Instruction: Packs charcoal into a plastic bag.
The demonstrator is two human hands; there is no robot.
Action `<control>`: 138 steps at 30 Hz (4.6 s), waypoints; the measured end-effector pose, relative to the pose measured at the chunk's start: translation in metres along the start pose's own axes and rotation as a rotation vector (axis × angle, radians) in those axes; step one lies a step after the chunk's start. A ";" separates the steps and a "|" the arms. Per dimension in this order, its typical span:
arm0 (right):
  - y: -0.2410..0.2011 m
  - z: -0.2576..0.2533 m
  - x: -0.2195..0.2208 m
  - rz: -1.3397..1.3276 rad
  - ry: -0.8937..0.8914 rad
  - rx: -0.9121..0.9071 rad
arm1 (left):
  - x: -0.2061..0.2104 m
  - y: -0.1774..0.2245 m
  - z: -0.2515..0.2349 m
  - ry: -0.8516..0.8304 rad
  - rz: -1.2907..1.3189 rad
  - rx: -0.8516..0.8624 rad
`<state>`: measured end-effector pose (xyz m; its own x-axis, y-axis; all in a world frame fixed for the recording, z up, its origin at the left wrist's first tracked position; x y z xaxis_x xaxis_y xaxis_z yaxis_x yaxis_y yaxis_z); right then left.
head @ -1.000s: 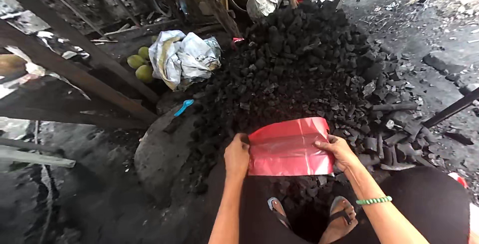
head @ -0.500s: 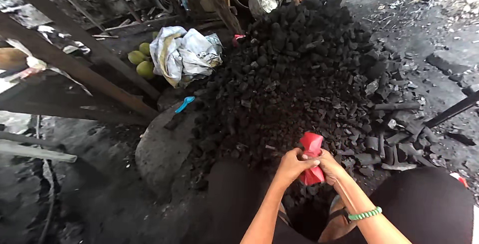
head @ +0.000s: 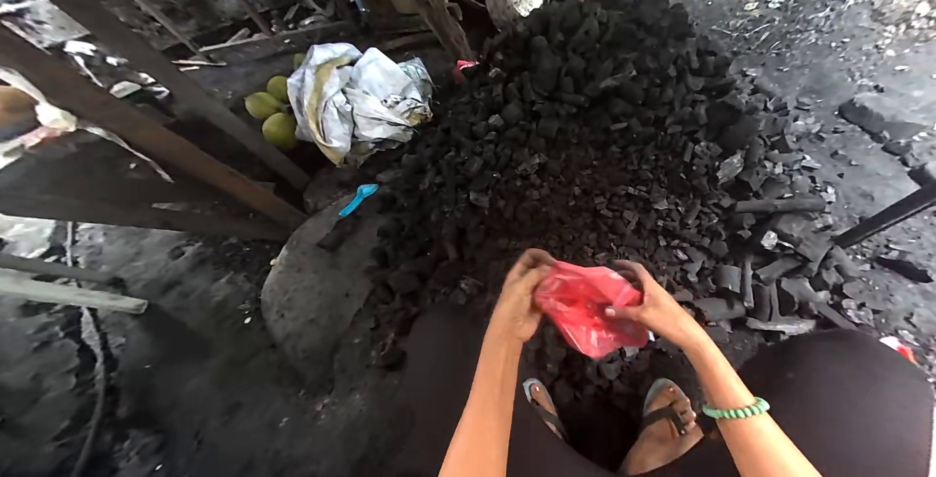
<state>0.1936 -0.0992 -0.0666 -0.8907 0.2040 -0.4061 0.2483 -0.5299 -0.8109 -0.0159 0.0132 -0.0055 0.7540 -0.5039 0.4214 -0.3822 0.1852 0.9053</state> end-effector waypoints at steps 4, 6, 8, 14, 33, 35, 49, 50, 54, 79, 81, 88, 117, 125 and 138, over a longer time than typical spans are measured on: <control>-0.016 -0.006 -0.009 -0.275 -0.005 -0.012 | 0.001 -0.009 -0.021 -0.550 -0.833 -0.181; -0.015 -0.016 -0.022 -0.513 0.082 0.034 | -0.009 -0.021 -0.031 -0.502 -1.332 -0.321; -0.006 -0.028 -0.020 -0.730 0.150 0.094 | -0.019 -0.041 -0.036 -0.154 -1.390 -0.310; 0.104 -0.040 0.037 -0.847 0.887 0.565 | -0.029 -0.152 0.005 0.901 -0.452 -0.439; 0.112 -0.053 0.106 -0.405 0.604 0.646 | 0.026 -0.225 0.036 0.876 -0.603 -0.676; 0.111 -0.054 0.107 -0.433 0.521 0.547 | 0.032 -0.223 0.027 0.883 -0.545 -0.627; 0.118 -0.064 0.093 -1.617 0.226 0.454 | 0.100 -0.163 -0.042 -0.132 -0.901 -0.406; 0.118 -0.064 0.091 -1.661 0.276 0.464 | 0.100 -0.155 -0.046 -0.164 -0.812 -0.394; 0.120 -0.060 0.082 -1.677 0.364 0.513 | 0.064 -0.133 -0.067 -0.107 -0.536 -0.360; -0.051 -0.087 0.019 -1.408 0.095 0.222 | -0.005 -0.079 -0.122 -0.524 -0.738 -0.223; -0.046 -0.104 0.031 -1.250 0.056 0.336 | -0.021 -0.093 -0.129 -0.487 -0.790 -0.137; -0.019 -0.128 0.059 -0.763 -0.124 0.577 | -0.037 -0.093 -0.116 -0.454 -1.031 -0.208; 0.108 -0.106 0.052 0.227 0.475 0.462 | -0.038 -0.141 -0.067 0.697 -0.559 0.058; 0.099 -0.108 0.058 0.045 0.339 0.516 | -0.024 -0.218 0.010 0.771 -0.682 -0.696; 0.090 -0.077 0.098 0.084 0.244 0.526 | 0.015 -0.216 -0.004 0.859 -0.486 -0.715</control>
<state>0.1575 -0.0637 -0.2113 -0.7471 0.2942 -0.5961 0.0368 -0.8770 -0.4790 0.0801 -0.0314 -0.1948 0.9482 0.0222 -0.3169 0.2142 0.6921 0.6893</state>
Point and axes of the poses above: each hand's wrist, its own z-axis away from the middle knuckle, its own x-axis out of the palm, y = z × x, the point moved 1 cm from there along -z, towards the middle knuckle, and after that the axes turned 14 degrees about x, right-handed, at the moved point
